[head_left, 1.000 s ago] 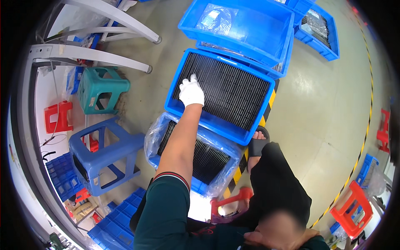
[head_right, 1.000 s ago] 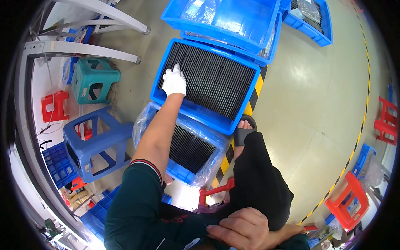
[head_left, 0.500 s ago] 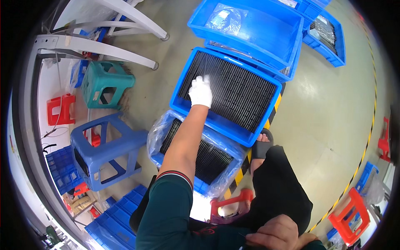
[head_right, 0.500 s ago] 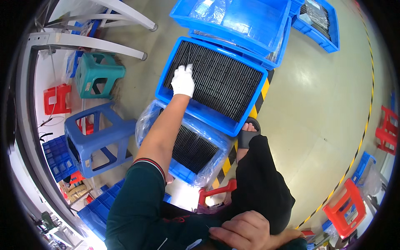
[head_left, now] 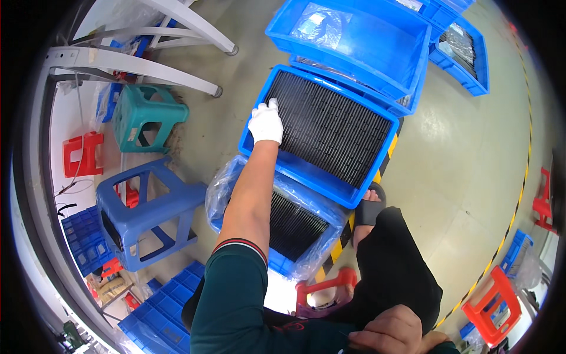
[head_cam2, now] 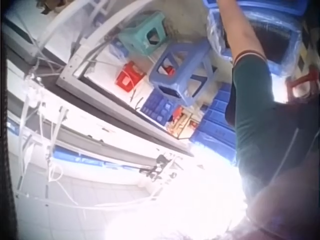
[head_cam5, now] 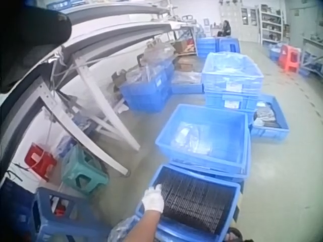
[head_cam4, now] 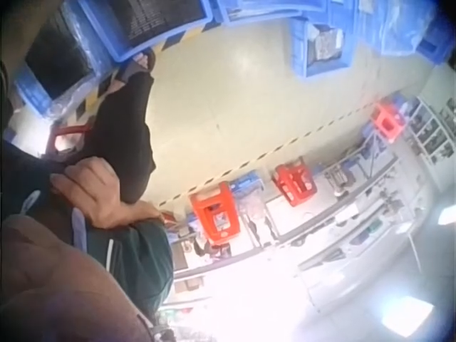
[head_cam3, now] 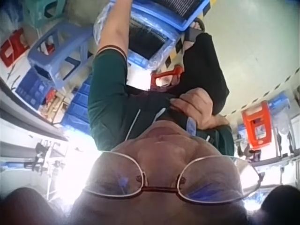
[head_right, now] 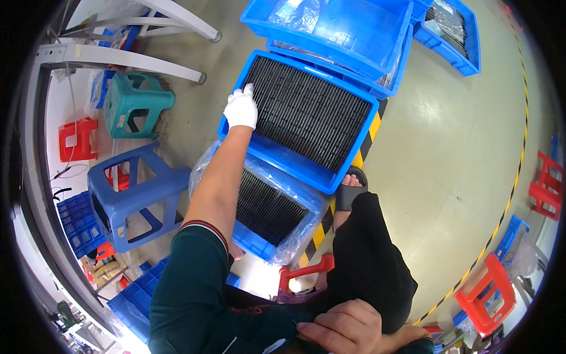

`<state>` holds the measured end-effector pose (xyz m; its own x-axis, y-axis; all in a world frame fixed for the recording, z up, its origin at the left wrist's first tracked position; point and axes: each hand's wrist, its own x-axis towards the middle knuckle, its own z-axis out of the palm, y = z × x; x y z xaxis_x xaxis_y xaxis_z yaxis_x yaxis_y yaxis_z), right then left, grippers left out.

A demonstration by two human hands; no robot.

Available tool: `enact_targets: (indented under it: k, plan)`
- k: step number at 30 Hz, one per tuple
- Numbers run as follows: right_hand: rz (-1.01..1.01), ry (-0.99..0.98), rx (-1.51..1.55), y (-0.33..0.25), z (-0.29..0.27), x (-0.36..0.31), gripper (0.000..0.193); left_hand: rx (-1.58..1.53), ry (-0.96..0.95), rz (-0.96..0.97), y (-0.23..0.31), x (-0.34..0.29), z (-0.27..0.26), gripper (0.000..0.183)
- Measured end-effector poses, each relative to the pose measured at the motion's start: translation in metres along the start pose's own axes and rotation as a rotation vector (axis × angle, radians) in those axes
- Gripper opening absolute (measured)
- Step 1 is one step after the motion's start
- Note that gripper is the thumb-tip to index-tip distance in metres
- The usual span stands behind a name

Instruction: Inspecting and organizing black metal rods into containers.

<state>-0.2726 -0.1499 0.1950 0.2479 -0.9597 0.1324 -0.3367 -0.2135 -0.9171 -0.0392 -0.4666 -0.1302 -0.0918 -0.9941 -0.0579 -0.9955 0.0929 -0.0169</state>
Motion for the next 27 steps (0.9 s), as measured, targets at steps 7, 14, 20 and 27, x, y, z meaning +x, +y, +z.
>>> enact_targets:
  k: [7,14,20,27]
  plan:
    - [0.006,-0.003,0.041,0.004,0.002,0.001,0.025,0.054,0.066,-0.066,-0.027,0.003,-0.004,0.037]
    - [0.021,-0.002,0.009,0.000,0.001,0.003,0.023,0.024,0.010,-0.071,-0.011,0.012,0.002,0.030]
    - [0.021,-0.002,0.004,0.001,0.003,0.004,0.023,0.017,0.003,-0.048,-0.013,0.009,-0.001,0.032]
    - [0.022,-0.006,-0.004,-0.001,0.005,0.004,0.022,-0.041,-0.054,-0.079,-0.014,0.015,-0.004,0.037]
